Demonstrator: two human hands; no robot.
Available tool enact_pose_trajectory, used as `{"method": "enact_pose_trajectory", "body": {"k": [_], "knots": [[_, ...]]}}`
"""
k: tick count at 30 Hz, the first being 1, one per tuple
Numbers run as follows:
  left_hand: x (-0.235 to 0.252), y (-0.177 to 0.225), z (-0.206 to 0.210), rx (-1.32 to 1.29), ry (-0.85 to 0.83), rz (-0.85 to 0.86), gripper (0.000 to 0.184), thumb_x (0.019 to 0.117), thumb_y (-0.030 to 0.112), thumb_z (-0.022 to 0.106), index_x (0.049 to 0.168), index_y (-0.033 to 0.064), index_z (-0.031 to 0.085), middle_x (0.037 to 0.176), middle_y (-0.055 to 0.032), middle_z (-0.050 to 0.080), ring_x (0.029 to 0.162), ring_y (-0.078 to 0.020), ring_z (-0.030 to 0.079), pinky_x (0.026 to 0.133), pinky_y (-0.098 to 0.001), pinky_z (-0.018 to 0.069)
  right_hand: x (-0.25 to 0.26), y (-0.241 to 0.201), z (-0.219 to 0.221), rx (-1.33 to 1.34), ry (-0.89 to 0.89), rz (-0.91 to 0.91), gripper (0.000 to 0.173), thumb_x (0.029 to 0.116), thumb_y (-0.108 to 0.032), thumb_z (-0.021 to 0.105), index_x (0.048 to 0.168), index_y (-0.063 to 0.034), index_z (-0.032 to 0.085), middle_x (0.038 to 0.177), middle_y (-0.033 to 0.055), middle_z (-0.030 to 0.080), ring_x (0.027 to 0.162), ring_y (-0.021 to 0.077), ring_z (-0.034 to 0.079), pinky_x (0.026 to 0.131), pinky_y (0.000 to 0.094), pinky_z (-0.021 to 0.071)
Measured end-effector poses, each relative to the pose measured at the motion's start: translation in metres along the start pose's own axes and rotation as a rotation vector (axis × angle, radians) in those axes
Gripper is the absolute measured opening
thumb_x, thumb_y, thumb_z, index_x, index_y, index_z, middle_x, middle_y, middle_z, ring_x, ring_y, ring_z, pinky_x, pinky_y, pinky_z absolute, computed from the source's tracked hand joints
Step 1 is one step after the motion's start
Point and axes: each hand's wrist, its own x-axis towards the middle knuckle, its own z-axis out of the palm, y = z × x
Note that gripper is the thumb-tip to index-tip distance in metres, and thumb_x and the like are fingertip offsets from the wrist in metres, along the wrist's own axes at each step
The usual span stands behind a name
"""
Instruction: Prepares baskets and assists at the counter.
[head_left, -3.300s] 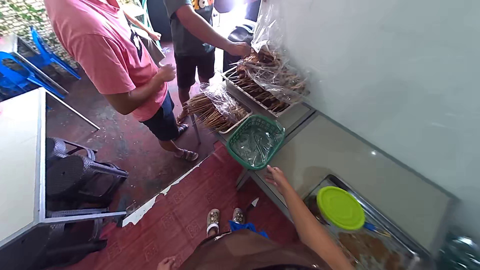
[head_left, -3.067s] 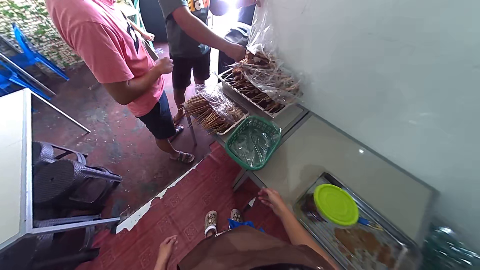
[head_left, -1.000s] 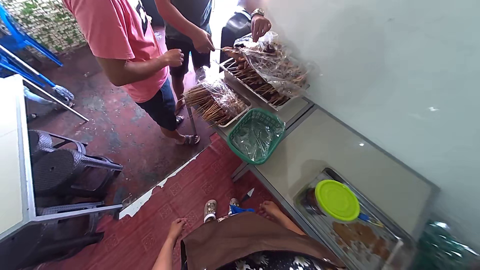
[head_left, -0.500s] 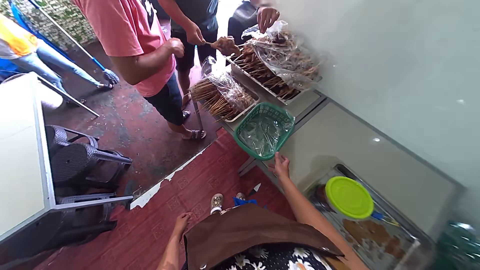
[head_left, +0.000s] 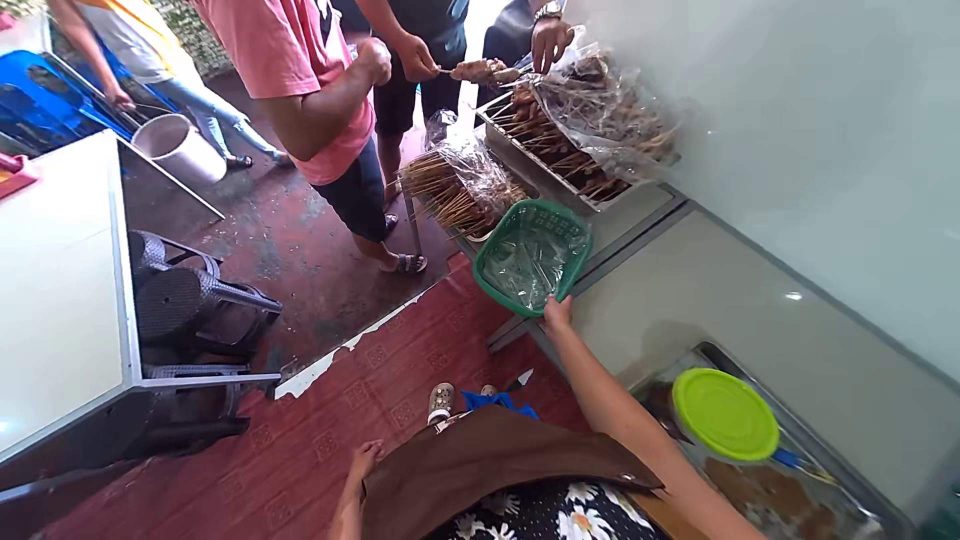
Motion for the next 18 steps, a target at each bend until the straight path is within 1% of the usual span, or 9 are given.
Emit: {"method": "enact_pose_trajectory", "body": {"k": [1, 3, 6, 8, 12, 15, 16, 18], "knots": [[0.009, -0.014, -0.002, -0.025, 0.004, -0.002, 0.028, 0.1048, 0.011, 0.057, 0.122, -0.0089, 0.064, 0.116, -0.0261, 0.068, 0.102, -0.0297, 0.068, 0.094, -0.0434, 0.0549, -0.001, 0.002, 0.001, 0.003, 0.013, -0.009, 0.058, 0.1126, -0.021, 0.039, 0.163, -0.009, 0.013, 0.154, 0.0293, 0.042, 0.138, 0.0413, 0.048, 0.107, 0.0579, 0.0443], [0.002, -0.012, -0.001, -0.052, 0.024, -0.024, 0.027, 0.1048, 0.01, 0.057, 0.122, -0.009, 0.065, 0.116, -0.0256, 0.068, 0.102, -0.0285, 0.068, 0.094, -0.0426, 0.054, -0.002, 0.007, 0.003, 0.034, 0.044, -0.022, 0.06, 0.1125, -0.021, 0.038, 0.164, -0.0088, 0.01, 0.155, 0.0291, 0.04, 0.14, 0.0405, 0.047, 0.109, 0.057, 0.0434], [-0.032, 0.024, 0.004, -0.034, 0.054, -0.047, 0.026, 0.1053, 0.006, 0.055, 0.123, -0.0106, 0.063, 0.118, -0.0265, 0.067, 0.104, -0.027, 0.066, 0.096, -0.0402, 0.0517, -0.005, 0.008, 0.004, 0.076, 0.07, -0.007, 0.063, 0.1126, -0.021, 0.037, 0.165, -0.0109, 0.004, 0.156, 0.0287, 0.039, 0.14, 0.0397, 0.047, 0.108, 0.0555, 0.045], [-0.047, 0.042, 0.006, -0.006, 0.05, -0.046, 0.026, 0.1056, 0.005, 0.054, 0.124, -0.0111, 0.062, 0.12, -0.0273, 0.066, 0.107, -0.0283, 0.066, 0.098, -0.0411, 0.051, -0.008, 0.004, 0.004, 0.092, 0.08, 0.01, 0.062, 0.1123, -0.019, 0.037, 0.165, -0.0115, 0.004, 0.155, 0.0286, 0.039, 0.139, 0.0395, 0.048, 0.107, 0.0558, 0.0462], [-0.049, 0.057, 0.006, 0.066, 0.029, -0.048, 0.027, 0.1065, 0.008, 0.053, 0.125, -0.0093, 0.063, 0.12, -0.0267, 0.067, 0.107, -0.0283, 0.066, 0.098, -0.0411, 0.0505, -0.01, 0.0, 0.004, 0.122, 0.085, 0.036, 0.063, 0.112, -0.019, 0.037, 0.165, -0.0131, 0.003, 0.155, 0.0278, 0.04, 0.138, 0.0387, 0.049, 0.107, 0.0547, 0.046], [-0.051, 0.067, 0.006, 0.064, 0.03, -0.071, 0.027, 0.107, 0.008, 0.052, 0.126, -0.0086, 0.062, 0.119, -0.026, 0.066, 0.103, -0.0264, 0.065, 0.094, -0.0396, 0.0513, -0.01, -0.001, 0.006, 0.14, 0.112, 0.041, 0.064, 0.1117, -0.018, 0.037, 0.165, -0.0139, 0.002, 0.154, 0.0275, 0.042, 0.136, 0.0386, 0.051, 0.104, 0.0541, 0.0489], [-0.053, 0.071, 0.007, 0.051, 0.031, -0.077, 0.027, 0.1071, 0.007, 0.052, 0.126, -0.0089, 0.062, 0.119, -0.0264, 0.066, 0.102, -0.0265, 0.065, 0.093, -0.0397, 0.0514, -0.008, -0.002, 0.006, 0.118, 0.105, 0.03, 0.063, 0.112, -0.019, 0.037, 0.164, -0.0127, 0.002, 0.153, 0.0281, 0.042, 0.135, 0.0387, 0.053, 0.103, 0.0536, 0.0503], [-0.055, 0.076, 0.007, 0.039, 0.024, -0.079, 0.027, 0.1071, 0.006, 0.051, 0.127, -0.0102, 0.06, 0.121, -0.0276, 0.064, 0.102, -0.0266, 0.064, 0.092, -0.039, 0.0513, -0.003, -0.006, 0.006, 0.084, 0.058, 0.0, 0.064, 0.1125, -0.021, 0.037, 0.164, -0.0091, 0.001, 0.154, 0.0298, 0.04, 0.135, 0.0392, 0.052, 0.105, 0.0526, 0.0496]]}}
